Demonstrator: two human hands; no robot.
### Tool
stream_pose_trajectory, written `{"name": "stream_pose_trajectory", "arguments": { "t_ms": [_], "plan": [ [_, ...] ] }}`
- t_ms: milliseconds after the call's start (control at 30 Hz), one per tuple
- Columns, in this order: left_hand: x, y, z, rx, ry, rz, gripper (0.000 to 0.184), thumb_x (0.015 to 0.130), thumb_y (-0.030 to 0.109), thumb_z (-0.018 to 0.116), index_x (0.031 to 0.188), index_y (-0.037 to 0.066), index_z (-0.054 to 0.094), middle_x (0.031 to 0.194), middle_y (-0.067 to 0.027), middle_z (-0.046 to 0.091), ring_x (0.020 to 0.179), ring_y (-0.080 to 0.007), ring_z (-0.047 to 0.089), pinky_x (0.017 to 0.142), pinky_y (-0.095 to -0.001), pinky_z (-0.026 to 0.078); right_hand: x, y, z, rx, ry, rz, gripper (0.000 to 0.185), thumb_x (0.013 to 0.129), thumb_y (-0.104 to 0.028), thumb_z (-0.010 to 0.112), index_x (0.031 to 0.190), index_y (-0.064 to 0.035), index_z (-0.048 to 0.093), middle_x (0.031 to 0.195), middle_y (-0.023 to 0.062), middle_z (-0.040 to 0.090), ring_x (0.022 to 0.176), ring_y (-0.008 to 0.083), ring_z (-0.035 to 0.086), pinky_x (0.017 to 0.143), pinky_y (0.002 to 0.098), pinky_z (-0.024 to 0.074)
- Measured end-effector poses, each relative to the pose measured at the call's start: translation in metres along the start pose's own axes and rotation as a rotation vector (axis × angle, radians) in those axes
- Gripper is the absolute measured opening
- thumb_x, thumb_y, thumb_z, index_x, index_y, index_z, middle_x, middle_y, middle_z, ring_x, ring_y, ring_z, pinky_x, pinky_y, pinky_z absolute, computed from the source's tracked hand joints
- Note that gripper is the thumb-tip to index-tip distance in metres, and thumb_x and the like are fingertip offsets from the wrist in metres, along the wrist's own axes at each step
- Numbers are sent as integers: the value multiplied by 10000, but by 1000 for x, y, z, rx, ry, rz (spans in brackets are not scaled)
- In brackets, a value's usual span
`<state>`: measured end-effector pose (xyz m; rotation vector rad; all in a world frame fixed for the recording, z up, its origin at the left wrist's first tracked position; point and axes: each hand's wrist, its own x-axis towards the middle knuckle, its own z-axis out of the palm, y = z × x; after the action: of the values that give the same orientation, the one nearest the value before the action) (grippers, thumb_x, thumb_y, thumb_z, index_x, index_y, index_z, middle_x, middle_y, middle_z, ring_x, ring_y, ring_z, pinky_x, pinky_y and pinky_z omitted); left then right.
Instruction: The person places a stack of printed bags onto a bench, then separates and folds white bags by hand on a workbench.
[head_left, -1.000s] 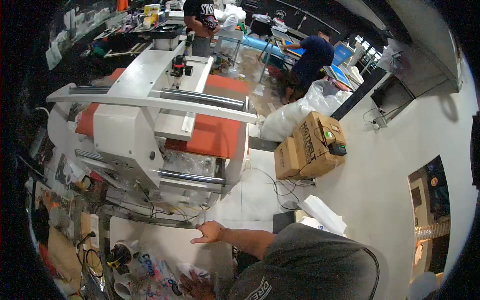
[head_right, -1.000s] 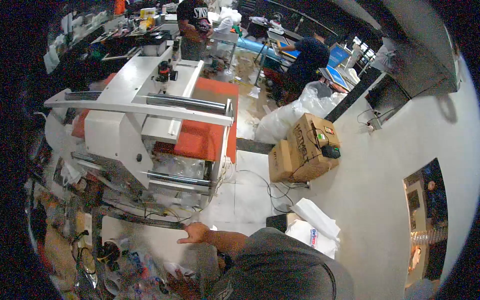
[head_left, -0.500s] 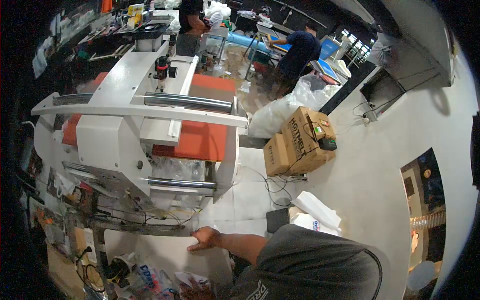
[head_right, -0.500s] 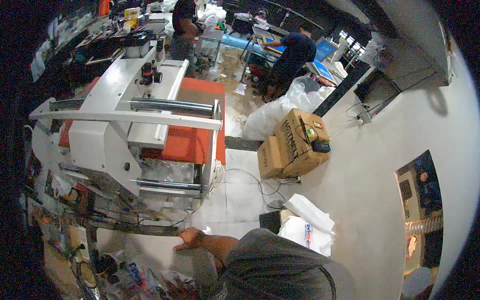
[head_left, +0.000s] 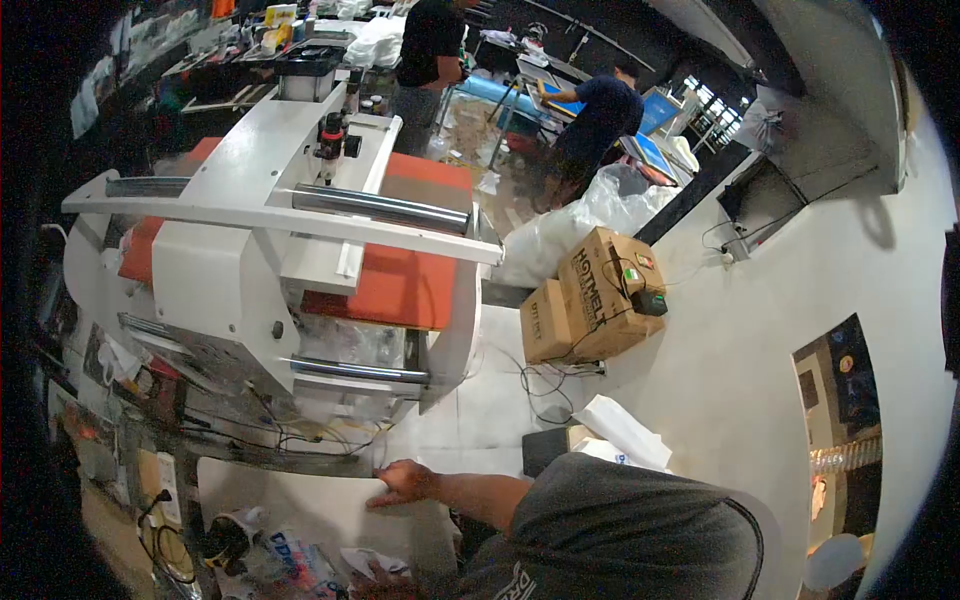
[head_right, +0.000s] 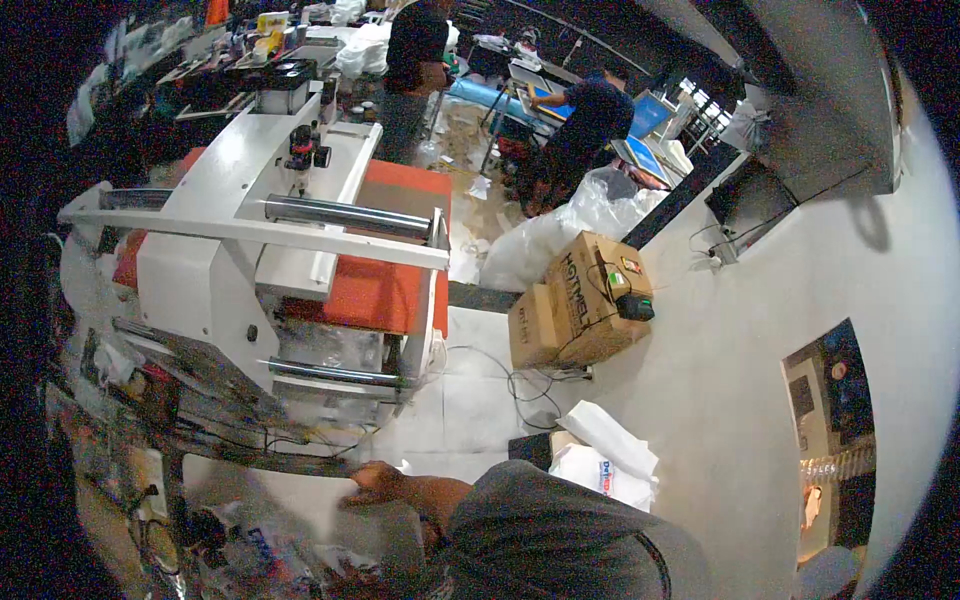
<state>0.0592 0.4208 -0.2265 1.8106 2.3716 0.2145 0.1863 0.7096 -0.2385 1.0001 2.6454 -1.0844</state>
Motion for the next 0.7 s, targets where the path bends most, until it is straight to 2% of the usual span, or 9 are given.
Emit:
{"name": "stream_pose_trajectory", "arguments": {
  "t_ms": [67, 200, 267, 300, 367, 400, 467, 600, 700],
  "plan": [
    [0, 2, -1, -2, 3, -7, 659, 939, 503, 579, 1512, 227, 406, 1559, -204, 317, 1460, -409, 289, 1153, -639, 264, 1, 5, 2, 70, 45, -85, 781, 850, -754, 587, 1117, -24, 659, 945, 188, 705, 928, 380, 677, 851, 491, 523],
    [3, 2, -2, 2, 5, 7, 657, 936, 502, 583, 1508, 227, 411, 1555, -203, 323, 1457, -408, 295, 1151, -639, 267, 3, 10, 9, 64, 24, -78, 732, 860, -712, 613, 1107, -25, 661, 903, 184, 700, 885, 385, 678, 818, 493, 526],
    [4, 2, -4, 17, 7, 3, 656, 935, 501, 585, 1506, 227, 414, 1552, -202, 327, 1456, -408, 298, 1151, -639, 269, 1, 14, 17, 65, 174, -165, 691, 856, -688, 638, 1061, -29, 664, 837, 172, 688, 823, 397, 672, 778, 497, 528],
    [4, 1, -6, 21, 8, 5, 656, 934, 501, 586, 1505, 227, 415, 1551, -202, 328, 1455, -407, 299, 1150, -639, 270, 2, 15, 20, 68, 179, -158, 691, 856, -688, 638, 1061, -29, 664, 837, 172, 688, 823, 397, 672, 778, 497, 528],
    [7, -1, -8, 20, 6, 7, 655, 932, 500, 588, 1503, 227, 417, 1549, -201, 332, 1454, -407, 302, 1150, -639, 271, 3, 19, 25, 95, 333, -257, 649, 847, -675, 661, 974, -38, 667, 781, 168, 671, 773, 406, 660, 748, 498, 528],
    [8, -1, -10, 24, 3, 10, 655, 931, 499, 588, 1502, 227, 419, 1548, -200, 333, 1453, -407, 303, 1149, -639, 272, 3, 18, 22, 97, 339, -243, 649, 847, -675, 661, 974, -38, 667, 781, 168, 671, 773, 406, 660, 748, 498, 528],
    [8, -4, -11, 31, -7, 11, 654, 930, 499, 590, 1500, 226, 421, 1546, -200, 337, 1452, -406, 306, 1149, -639, 274, 5, 13, 19, -13, 152, -116, 627, 844, -664, 673, 906, -40, 657, 778, 186, 665, 784, 409, 660, 750, 499, 527],
    [10, -4, -11, 26, -14, 22, 652, 927, 497, 594, 1496, 226, 427, 1542, -198, 343, 1449, -406, 312, 1147, -639, 277, 0, 12, 12, 38, 108, -40, 640, 847, -675, 659, 860, -35, 656, 780, 199, 662, 791, 410, 663, 761, 498, 528],
    [14, -6, -16, 28, -17, 23, 651, 925, 496, 597, 1493, 226, 430, 1539, -197, 348, 1446, -405, 316, 1146, -639, 280, 2, 9, 15, 121, 188, -100, 667, 853, -693, 636, 841, -26, 656, 782, 203, 662, 814, 408, 667, 766, 496, 529]
  ]
}}
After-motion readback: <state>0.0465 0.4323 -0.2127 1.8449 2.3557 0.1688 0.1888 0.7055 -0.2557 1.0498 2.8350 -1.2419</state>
